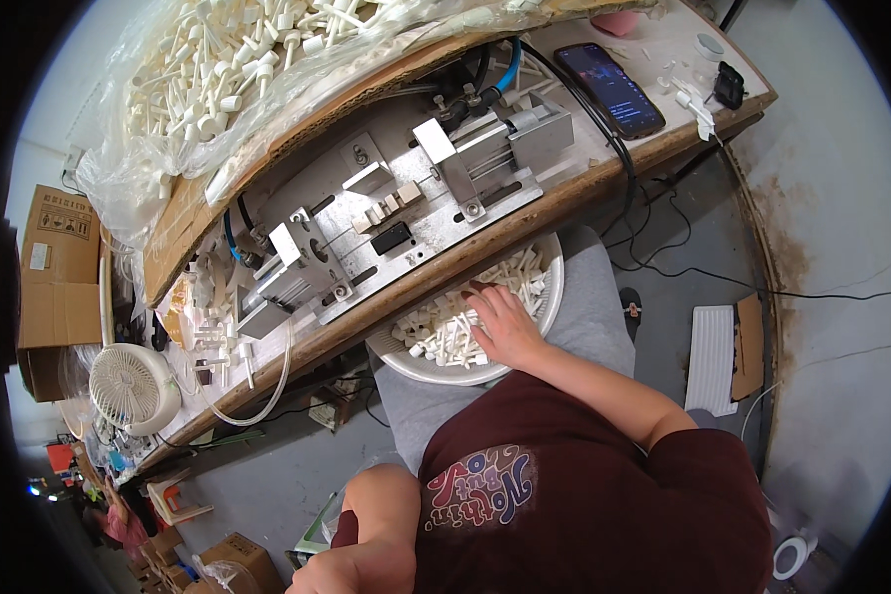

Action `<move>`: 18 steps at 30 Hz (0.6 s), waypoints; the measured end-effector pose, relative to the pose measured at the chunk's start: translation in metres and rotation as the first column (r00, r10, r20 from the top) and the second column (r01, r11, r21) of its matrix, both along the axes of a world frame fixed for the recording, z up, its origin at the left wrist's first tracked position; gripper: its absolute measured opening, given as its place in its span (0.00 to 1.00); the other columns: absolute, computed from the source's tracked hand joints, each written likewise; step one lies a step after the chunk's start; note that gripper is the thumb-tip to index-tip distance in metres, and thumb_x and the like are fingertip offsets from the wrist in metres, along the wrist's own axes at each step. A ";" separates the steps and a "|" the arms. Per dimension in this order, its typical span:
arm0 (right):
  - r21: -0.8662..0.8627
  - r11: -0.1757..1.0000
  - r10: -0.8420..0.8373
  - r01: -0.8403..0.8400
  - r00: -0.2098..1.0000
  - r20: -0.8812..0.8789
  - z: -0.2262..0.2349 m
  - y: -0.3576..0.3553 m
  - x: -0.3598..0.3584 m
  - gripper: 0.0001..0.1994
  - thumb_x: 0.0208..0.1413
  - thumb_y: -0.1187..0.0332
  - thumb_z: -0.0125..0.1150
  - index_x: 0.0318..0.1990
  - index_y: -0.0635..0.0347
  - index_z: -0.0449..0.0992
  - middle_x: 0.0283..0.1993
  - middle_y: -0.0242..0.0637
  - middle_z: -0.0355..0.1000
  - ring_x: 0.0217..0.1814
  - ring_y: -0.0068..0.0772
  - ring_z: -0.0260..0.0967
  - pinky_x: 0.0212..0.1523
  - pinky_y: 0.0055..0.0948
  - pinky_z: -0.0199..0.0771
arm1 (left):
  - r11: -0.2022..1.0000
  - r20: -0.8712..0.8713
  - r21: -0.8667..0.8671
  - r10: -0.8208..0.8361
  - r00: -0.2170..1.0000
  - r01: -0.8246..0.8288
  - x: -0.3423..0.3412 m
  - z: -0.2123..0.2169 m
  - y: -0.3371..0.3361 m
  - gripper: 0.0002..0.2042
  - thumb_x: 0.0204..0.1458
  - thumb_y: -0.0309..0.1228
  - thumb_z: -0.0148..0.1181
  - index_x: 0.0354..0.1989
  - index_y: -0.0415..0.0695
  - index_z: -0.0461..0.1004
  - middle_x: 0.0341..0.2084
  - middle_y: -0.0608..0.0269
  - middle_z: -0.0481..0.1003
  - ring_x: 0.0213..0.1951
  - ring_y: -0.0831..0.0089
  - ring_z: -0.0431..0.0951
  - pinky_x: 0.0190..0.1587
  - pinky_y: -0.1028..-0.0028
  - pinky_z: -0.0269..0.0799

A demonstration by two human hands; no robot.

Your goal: Using a pneumatic assembly machine to join small white plastic components.

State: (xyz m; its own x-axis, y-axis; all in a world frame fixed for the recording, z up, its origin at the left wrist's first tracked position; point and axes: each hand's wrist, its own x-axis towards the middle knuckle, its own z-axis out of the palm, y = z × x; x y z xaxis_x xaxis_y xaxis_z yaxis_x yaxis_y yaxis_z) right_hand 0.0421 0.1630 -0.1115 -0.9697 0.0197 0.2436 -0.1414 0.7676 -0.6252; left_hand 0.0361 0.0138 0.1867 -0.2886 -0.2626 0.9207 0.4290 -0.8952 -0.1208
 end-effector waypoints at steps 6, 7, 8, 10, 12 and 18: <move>-0.002 1.000 -0.005 0.005 1.000 -0.001 0.002 0.000 0.000 0.24 0.52 0.69 0.63 0.57 0.66 0.67 0.53 0.49 0.63 0.58 0.53 0.60 0.60 0.45 0.64 | 1.000 0.002 -0.022 -0.007 1.000 0.007 0.003 -0.002 -0.002 0.08 0.52 0.14 0.52 0.33 0.41 0.75 0.30 0.73 0.72 0.18 0.86 0.66 0.24 0.80 0.68; 0.000 1.000 -0.006 0.006 1.000 0.001 0.001 0.000 0.000 0.24 0.52 0.69 0.63 0.57 0.66 0.67 0.53 0.49 0.63 0.58 0.53 0.60 0.60 0.45 0.64 | 0.999 -0.004 -0.031 -0.008 1.000 0.008 0.001 -0.002 -0.002 0.08 0.52 0.14 0.52 0.33 0.41 0.75 0.30 0.73 0.73 0.18 0.86 0.66 0.24 0.80 0.68; 0.002 1.000 -0.006 0.006 1.000 0.002 0.001 0.000 0.000 0.24 0.52 0.69 0.63 0.57 0.66 0.67 0.53 0.49 0.63 0.58 0.53 0.60 0.60 0.45 0.64 | 0.999 -0.010 -0.039 -0.010 1.000 0.010 -0.001 -0.001 -0.001 0.08 0.52 0.14 0.52 0.33 0.40 0.75 0.31 0.72 0.73 0.18 0.86 0.66 0.24 0.80 0.68; -0.002 1.000 -0.004 0.004 1.000 0.003 0.003 0.000 -0.001 0.24 0.52 0.69 0.63 0.56 0.66 0.67 0.53 0.49 0.63 0.58 0.53 0.60 0.60 0.45 0.64 | 0.999 -0.001 -0.049 -0.010 1.000 0.010 0.000 -0.001 -0.001 0.08 0.52 0.14 0.52 0.34 0.40 0.75 0.32 0.71 0.73 0.19 0.86 0.67 0.24 0.80 0.68; -0.003 1.000 -0.003 0.003 1.000 0.004 0.003 0.000 -0.001 0.24 0.52 0.69 0.62 0.56 0.66 0.67 0.53 0.49 0.63 0.58 0.53 0.60 0.60 0.45 0.64 | 0.999 -0.004 -0.052 -0.012 1.000 0.011 0.000 -0.001 -0.001 0.08 0.53 0.14 0.52 0.35 0.40 0.75 0.33 0.70 0.74 0.19 0.86 0.67 0.24 0.80 0.68; -0.004 1.000 -0.005 0.005 1.000 0.004 0.003 0.001 -0.001 0.23 0.52 0.69 0.63 0.56 0.66 0.68 0.52 0.48 0.63 0.57 0.52 0.60 0.59 0.44 0.64 | 0.999 -0.024 -0.044 -0.023 0.999 0.022 -0.003 -0.002 0.002 0.09 0.54 0.15 0.51 0.38 0.39 0.76 0.35 0.69 0.74 0.19 0.85 0.67 0.24 0.80 0.68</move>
State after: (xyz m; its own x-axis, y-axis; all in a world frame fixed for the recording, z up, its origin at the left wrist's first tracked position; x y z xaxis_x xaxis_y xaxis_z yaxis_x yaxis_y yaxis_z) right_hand 0.0411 0.1639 -0.1088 -0.9705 0.0252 0.2398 -0.1356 0.7655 -0.6290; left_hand 0.0331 0.0159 0.1852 -0.2708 -0.2158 0.9381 0.4061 -0.9092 -0.0919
